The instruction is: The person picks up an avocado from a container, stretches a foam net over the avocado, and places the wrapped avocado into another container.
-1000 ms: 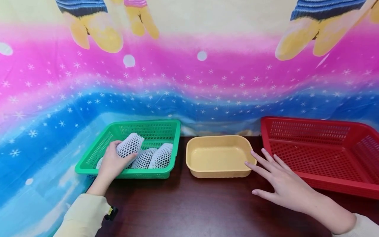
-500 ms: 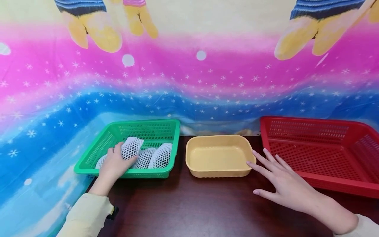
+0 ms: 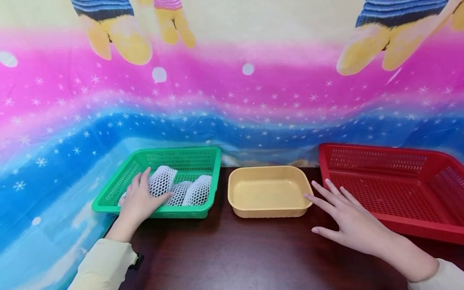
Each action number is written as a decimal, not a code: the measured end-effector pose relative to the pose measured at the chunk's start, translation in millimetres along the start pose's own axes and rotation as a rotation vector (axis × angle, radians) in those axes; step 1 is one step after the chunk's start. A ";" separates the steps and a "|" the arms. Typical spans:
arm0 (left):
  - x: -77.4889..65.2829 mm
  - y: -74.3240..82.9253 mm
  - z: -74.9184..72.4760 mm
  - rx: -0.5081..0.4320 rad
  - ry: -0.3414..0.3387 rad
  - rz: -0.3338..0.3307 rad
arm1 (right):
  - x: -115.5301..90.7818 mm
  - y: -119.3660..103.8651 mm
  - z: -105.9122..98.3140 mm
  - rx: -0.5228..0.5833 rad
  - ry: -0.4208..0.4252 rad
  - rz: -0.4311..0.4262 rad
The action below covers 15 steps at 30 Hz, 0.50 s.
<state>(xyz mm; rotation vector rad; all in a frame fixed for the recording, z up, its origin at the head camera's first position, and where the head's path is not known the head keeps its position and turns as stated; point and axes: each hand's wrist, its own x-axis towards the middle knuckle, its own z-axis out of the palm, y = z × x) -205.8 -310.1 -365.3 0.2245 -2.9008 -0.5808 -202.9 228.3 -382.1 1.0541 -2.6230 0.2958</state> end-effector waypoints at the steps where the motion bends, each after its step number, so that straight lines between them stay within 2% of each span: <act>1: 0.2 3.0 -0.7 0.009 0.012 0.010 | 0.3 2.0 -0.3 0.000 0.002 0.004; 7: -2.5 28.2 -1.4 0.107 0.022 0.108 | 2.1 9.9 -2.3 0.023 -0.012 0.056; 15: -17.1 62.2 20.1 0.153 -0.058 0.240 | 5.7 16.9 -3.1 0.040 -0.075 0.151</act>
